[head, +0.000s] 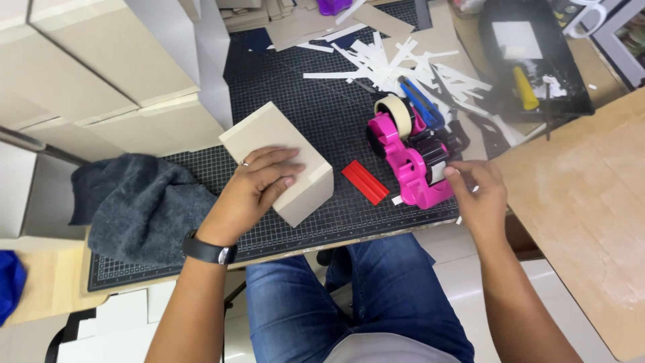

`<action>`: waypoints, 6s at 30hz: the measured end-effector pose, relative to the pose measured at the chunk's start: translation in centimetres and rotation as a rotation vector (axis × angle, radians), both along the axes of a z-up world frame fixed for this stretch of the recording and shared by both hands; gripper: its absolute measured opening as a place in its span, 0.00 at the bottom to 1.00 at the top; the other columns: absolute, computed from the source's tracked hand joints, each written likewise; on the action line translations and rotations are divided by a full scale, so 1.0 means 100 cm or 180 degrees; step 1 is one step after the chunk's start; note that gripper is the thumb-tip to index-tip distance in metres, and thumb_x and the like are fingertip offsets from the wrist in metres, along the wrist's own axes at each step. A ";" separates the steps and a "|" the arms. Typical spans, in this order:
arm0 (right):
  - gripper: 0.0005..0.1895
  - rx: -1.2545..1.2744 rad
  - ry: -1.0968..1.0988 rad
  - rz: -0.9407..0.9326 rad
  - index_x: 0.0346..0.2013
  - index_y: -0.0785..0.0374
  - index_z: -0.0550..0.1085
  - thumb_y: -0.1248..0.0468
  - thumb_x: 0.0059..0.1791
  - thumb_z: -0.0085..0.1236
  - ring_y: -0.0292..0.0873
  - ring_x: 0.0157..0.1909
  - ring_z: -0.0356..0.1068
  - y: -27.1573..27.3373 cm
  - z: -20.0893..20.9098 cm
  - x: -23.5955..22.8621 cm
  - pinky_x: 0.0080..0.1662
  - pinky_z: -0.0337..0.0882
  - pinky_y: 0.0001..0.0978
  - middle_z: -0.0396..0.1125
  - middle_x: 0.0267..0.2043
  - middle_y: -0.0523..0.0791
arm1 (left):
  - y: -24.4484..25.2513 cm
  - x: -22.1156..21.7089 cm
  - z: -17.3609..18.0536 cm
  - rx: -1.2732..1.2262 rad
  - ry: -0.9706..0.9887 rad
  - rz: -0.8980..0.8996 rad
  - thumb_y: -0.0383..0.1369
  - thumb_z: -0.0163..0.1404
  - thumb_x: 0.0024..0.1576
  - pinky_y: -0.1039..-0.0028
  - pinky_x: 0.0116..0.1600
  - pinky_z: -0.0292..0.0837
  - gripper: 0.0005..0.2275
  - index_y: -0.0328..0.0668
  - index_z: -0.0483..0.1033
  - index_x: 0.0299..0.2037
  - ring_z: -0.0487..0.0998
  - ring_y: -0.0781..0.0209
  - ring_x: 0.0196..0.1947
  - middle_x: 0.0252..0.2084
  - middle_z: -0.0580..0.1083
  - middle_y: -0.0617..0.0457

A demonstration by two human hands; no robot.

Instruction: Assembling a small cardboard box by folding and applying tape

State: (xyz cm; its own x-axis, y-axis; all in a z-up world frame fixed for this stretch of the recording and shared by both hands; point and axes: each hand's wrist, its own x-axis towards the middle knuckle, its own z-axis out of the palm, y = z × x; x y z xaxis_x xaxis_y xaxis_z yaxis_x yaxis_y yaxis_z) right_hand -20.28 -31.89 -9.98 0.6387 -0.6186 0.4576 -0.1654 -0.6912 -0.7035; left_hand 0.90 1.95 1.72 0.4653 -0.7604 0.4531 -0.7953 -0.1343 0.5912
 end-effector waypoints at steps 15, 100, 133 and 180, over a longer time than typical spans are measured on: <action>0.05 -0.0488 0.0409 0.0327 0.40 0.58 0.82 0.62 0.53 0.69 0.46 0.53 0.68 -0.005 0.027 0.000 0.58 0.66 0.37 0.69 0.45 0.47 | 0.039 0.014 -0.029 0.0124 -0.0122 -0.0094 0.38 0.55 0.62 0.50 0.77 0.39 0.12 0.58 0.80 0.56 0.68 0.58 0.68 0.62 0.75 0.60; 0.08 0.4101 -0.0690 0.0786 0.39 0.57 0.67 0.58 0.57 0.54 0.34 0.40 0.63 0.270 0.014 0.099 0.50 0.71 0.30 0.60 0.34 0.38 | 0.024 -0.006 -0.042 -0.0298 0.0272 0.0581 0.35 0.64 0.53 0.46 0.76 0.39 0.12 0.51 0.84 0.48 0.68 0.47 0.66 0.56 0.77 0.54; 0.07 0.3894 -0.0532 0.0845 0.38 0.55 0.70 0.58 0.55 0.58 0.32 0.41 0.64 0.257 0.001 0.095 0.50 0.67 0.28 0.63 0.33 0.35 | 0.020 -0.023 -0.047 -0.0255 -0.0040 0.0759 0.38 0.62 0.57 0.40 0.74 0.43 0.11 0.49 0.83 0.49 0.68 0.41 0.66 0.57 0.77 0.51; 0.16 0.1127 0.0006 0.0356 0.49 0.46 0.77 0.45 0.61 0.46 0.43 0.45 0.67 -0.075 -0.041 0.082 0.39 0.65 0.37 0.70 0.46 0.41 | 0.006 -0.012 -0.025 -0.0181 0.0164 0.1073 0.37 0.65 0.54 0.57 0.61 0.54 0.04 0.52 0.84 0.33 0.72 0.55 0.51 0.42 0.81 0.59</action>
